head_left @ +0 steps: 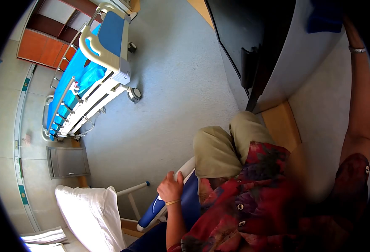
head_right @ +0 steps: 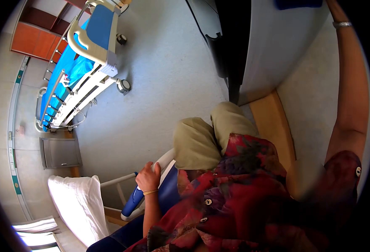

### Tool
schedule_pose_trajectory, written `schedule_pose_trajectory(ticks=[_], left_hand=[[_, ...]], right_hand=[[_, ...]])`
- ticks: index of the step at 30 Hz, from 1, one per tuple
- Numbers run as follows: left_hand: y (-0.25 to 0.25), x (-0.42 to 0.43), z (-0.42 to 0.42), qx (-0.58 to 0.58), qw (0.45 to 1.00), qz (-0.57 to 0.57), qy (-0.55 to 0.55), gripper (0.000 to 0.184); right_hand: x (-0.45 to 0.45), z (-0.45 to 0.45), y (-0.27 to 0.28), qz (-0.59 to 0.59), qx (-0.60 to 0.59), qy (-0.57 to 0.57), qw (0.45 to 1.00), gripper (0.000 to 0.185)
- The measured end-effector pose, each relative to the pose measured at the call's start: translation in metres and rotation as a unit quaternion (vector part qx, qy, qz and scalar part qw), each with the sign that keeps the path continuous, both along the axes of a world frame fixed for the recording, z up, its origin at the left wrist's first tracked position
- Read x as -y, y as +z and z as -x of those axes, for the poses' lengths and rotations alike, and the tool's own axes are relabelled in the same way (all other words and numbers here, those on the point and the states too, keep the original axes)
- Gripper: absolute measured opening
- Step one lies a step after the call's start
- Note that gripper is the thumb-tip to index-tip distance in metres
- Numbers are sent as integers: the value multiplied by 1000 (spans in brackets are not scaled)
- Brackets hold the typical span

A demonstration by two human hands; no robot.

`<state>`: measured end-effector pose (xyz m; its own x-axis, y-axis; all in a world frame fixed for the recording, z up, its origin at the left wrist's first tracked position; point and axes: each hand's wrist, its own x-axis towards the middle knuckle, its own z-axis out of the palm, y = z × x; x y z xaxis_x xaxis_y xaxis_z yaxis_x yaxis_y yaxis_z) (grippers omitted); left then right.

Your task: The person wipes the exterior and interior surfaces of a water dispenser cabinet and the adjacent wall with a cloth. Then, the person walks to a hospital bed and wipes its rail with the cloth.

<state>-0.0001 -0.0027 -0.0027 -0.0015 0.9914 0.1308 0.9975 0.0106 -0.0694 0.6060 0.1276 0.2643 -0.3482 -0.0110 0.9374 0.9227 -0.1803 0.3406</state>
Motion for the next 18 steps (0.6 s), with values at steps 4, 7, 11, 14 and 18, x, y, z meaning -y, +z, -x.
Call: schedule_pose_trajectory(ticks=[4, 7, 11, 14, 18], left_hand=[[0, 0, 0, 5, 1000, -7, -1, 27], [1, 0, -1, 8, 1000, -15, -7, 27], [5, 0, -4, 22, 999, 21, 24, 29], [5, 0, -2, 26, 999, 19, 24, 30], [5, 0, -1, 29, 999, 23, 24, 30]], right_hand=[[-3, -7, 5, -39, -335, 161, 928, 33], [-8, -45, -21, -61, -415, 237, 876, 32], [-1, -134, -115, 76, -476, 552, 681, 33], [8, -150, -209, 313, -441, 792, 283, 34], [2, -85, -315, 177, -605, 724, 281, 33]])
